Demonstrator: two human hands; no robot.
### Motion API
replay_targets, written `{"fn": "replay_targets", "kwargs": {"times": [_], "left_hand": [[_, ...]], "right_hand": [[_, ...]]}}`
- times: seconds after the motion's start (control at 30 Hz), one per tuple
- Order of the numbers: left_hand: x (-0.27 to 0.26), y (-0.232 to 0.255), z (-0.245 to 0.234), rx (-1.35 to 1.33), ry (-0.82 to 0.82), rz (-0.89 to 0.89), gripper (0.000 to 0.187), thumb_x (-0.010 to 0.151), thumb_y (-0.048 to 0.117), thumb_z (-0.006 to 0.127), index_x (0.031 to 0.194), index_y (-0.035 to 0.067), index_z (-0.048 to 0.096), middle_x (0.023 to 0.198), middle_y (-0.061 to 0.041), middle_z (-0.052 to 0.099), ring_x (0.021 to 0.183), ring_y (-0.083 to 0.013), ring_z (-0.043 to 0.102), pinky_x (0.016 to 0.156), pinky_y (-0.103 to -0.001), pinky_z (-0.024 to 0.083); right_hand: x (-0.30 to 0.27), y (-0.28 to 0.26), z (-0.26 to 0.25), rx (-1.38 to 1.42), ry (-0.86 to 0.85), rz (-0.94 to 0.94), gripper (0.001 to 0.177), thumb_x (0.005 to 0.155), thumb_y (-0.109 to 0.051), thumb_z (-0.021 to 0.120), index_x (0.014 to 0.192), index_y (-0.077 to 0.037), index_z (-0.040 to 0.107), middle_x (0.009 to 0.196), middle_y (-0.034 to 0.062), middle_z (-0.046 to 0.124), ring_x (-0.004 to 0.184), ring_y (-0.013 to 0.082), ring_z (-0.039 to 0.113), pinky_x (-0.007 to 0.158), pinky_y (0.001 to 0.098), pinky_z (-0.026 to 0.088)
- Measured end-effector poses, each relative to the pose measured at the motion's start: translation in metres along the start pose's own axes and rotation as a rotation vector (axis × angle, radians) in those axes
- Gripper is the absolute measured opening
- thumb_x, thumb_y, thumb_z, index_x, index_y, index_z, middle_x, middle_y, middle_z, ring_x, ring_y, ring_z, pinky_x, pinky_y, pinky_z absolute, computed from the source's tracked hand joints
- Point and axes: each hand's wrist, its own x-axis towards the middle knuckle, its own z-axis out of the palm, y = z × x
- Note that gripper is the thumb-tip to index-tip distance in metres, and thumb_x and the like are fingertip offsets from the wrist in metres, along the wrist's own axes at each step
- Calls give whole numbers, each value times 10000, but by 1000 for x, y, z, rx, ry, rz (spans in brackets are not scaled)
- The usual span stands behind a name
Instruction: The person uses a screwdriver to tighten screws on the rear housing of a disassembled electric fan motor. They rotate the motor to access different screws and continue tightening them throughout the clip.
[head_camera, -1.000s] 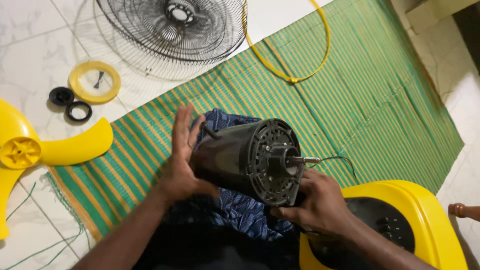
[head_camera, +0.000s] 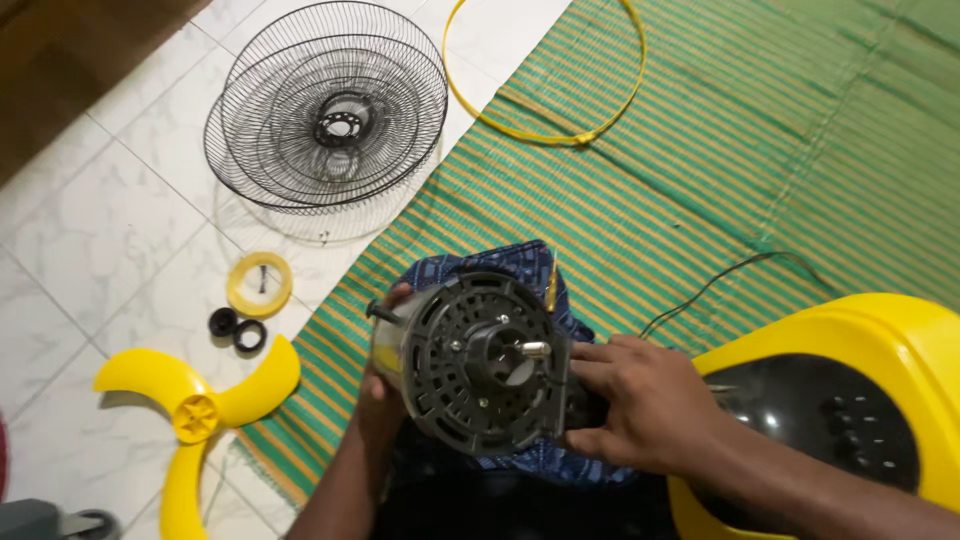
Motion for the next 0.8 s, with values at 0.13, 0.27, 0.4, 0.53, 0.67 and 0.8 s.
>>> {"fn": "replay_targets", "kwargs": {"times": [0.13,0.27,0.4,0.53,0.67,0.8], "left_hand": [[-1,-3,7,-133,-183,-37,1015,761,275,943,1579,163,352,1610,-188,441,1454,-386,499,1125,-569,496],[-2,-1,10,-331,179,-226,623,1036,241,754,1536,128,399,1577,-221,429,1380,-384,527,1022,-553,528],[7,14,8,-641,238,-448,507,1128,286,654,1520,69,416,1542,-225,408,1402,-389,525,1106,-564,539],[-5,13,26,-16,-13,-35,581,1000,267,736,1518,186,487,1594,-221,404,1480,-391,466,1138,-559,505],[2,12,32,4,90,-68,672,900,269,843,1462,192,483,1566,-248,363,1462,-455,414,1130,-614,479],[12,14,23,10,-126,-48,925,731,268,967,1517,184,487,1584,-266,368,1499,-475,409,1185,-643,467]], "right_hand": [[-7,-3,6,13,-126,122,739,556,-380,918,1242,-204,706,1319,-9,676,1026,300,635,765,445,558],[-12,3,15,17,-43,45,789,593,-441,902,1299,-184,661,1367,22,630,1017,294,617,745,440,557],[-21,10,28,49,-58,42,740,618,-440,880,1272,-171,663,1376,-3,641,1003,281,626,723,438,549],[-25,15,33,9,-14,10,749,611,-457,881,1256,-143,666,1364,20,645,1006,287,627,723,430,557],[-23,15,31,-62,91,-59,784,598,-496,877,1261,-136,666,1353,47,647,1046,321,621,718,430,556],[-22,14,23,-10,-105,103,729,598,-460,884,1249,-206,674,1361,-48,663,990,252,637,726,413,565]]}}
